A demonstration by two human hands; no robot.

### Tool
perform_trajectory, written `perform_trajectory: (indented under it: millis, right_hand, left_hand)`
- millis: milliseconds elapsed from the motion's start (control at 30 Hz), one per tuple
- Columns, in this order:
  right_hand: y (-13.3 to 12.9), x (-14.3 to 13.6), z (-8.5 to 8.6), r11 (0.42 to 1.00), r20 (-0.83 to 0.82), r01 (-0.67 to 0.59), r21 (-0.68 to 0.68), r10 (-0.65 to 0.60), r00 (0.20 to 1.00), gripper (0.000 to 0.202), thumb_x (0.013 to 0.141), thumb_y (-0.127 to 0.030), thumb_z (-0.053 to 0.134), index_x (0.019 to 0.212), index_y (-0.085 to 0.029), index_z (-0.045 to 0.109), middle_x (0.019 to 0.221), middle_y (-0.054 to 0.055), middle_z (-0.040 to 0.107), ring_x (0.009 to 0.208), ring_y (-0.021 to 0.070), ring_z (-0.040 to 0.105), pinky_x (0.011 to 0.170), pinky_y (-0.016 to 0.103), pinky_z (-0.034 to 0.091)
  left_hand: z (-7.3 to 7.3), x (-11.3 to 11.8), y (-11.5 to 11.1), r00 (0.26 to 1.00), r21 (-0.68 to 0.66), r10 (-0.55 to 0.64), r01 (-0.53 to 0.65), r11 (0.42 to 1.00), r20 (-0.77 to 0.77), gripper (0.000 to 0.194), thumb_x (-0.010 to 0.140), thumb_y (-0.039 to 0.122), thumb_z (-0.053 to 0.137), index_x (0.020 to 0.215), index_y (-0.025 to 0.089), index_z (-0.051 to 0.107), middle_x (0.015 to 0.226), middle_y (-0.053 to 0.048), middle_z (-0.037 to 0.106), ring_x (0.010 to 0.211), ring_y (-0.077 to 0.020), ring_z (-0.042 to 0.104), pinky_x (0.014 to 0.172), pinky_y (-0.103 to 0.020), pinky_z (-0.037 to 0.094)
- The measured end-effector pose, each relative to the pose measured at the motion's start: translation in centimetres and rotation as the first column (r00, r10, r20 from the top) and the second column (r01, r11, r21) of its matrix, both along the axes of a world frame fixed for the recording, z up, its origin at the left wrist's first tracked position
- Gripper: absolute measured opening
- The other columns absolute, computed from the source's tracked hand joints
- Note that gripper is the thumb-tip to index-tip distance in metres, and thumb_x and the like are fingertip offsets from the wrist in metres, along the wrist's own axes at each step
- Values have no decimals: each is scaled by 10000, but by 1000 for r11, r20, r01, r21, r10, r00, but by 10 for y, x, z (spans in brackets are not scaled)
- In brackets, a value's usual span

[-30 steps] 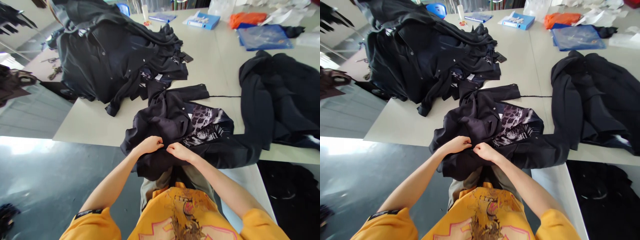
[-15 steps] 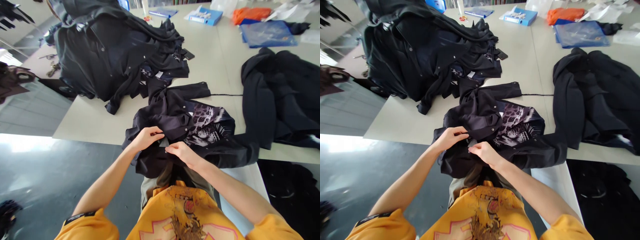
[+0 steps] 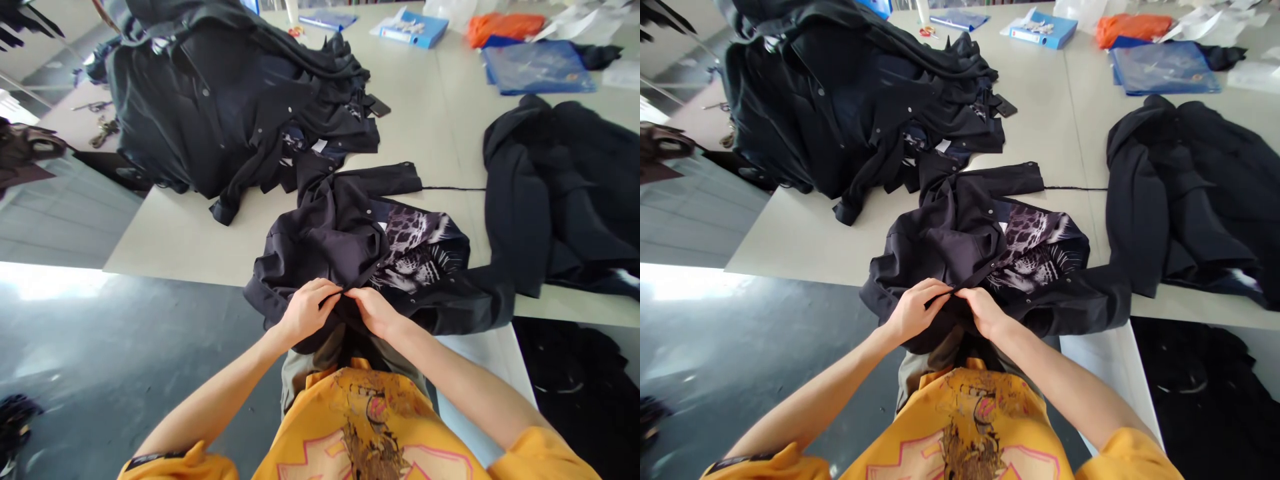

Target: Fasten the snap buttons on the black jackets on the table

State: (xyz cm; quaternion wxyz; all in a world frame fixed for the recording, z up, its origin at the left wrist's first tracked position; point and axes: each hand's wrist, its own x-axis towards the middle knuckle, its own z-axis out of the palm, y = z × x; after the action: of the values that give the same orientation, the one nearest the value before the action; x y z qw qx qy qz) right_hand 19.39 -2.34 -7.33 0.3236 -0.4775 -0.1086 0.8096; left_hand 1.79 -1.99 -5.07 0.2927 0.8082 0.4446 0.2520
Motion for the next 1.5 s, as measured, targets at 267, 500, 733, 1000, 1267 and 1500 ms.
perform_trajectory:
  millis: [267,500,733,1000,1267,1500]
  right_hand:
    - [-6,-5,-9,999,-15,-28,-40,28,1000,106,650,-279,640,651,-178,608,624,37,622,710,199,597,672,304,484]
    - [-10,5,1,765,497,-452,459,201,844,224,843,-335,523,711,-173,604,733,22,611,738,180,548,728,312,448]
    - [0,26,5,109,787,-833,542,-413,457,368,942,-360,558,1238,-142,574,1235,172,553,1190,314,474,1052,482,385]
    - [21,17,-3,-232,838,-905,357,-350,420,336,1010,-431,465,923,-141,612,895,89,621,876,236,535,932,418,419]
    - [17,10,-15,-181,842,-906,384,-335,423,363,1014,-446,446,865,-149,592,843,89,601,806,230,501,767,367,391]
    - [24,5,-26,-123,852,-890,439,-259,456,264,989,-391,521,913,-151,599,876,96,616,840,242,534,799,376,439]
  left_hand:
    - [-17,-8,2,994,7,-98,98,995,-58,147,924,271,632,1017,165,592,952,-69,607,902,-204,590,798,-345,532]
    - [-31,-13,3,997,-13,-48,48,999,53,89,941,261,608,937,184,562,913,-49,586,845,-178,579,749,-302,502]
    - [-20,-13,4,993,-29,-49,53,998,107,118,955,285,590,918,176,561,878,-48,583,812,-170,566,740,-297,492]
    - [-13,-11,1,982,32,-166,164,986,91,105,968,220,547,891,168,597,851,-66,619,809,-182,532,738,-309,471]
    - [-20,-14,0,980,-80,-108,123,989,165,124,953,221,570,844,170,600,823,-53,603,803,-174,553,743,-298,479]
    - [-31,-16,1,990,-158,6,17,987,144,82,932,234,586,878,173,583,839,-35,616,784,-163,584,739,-289,482]
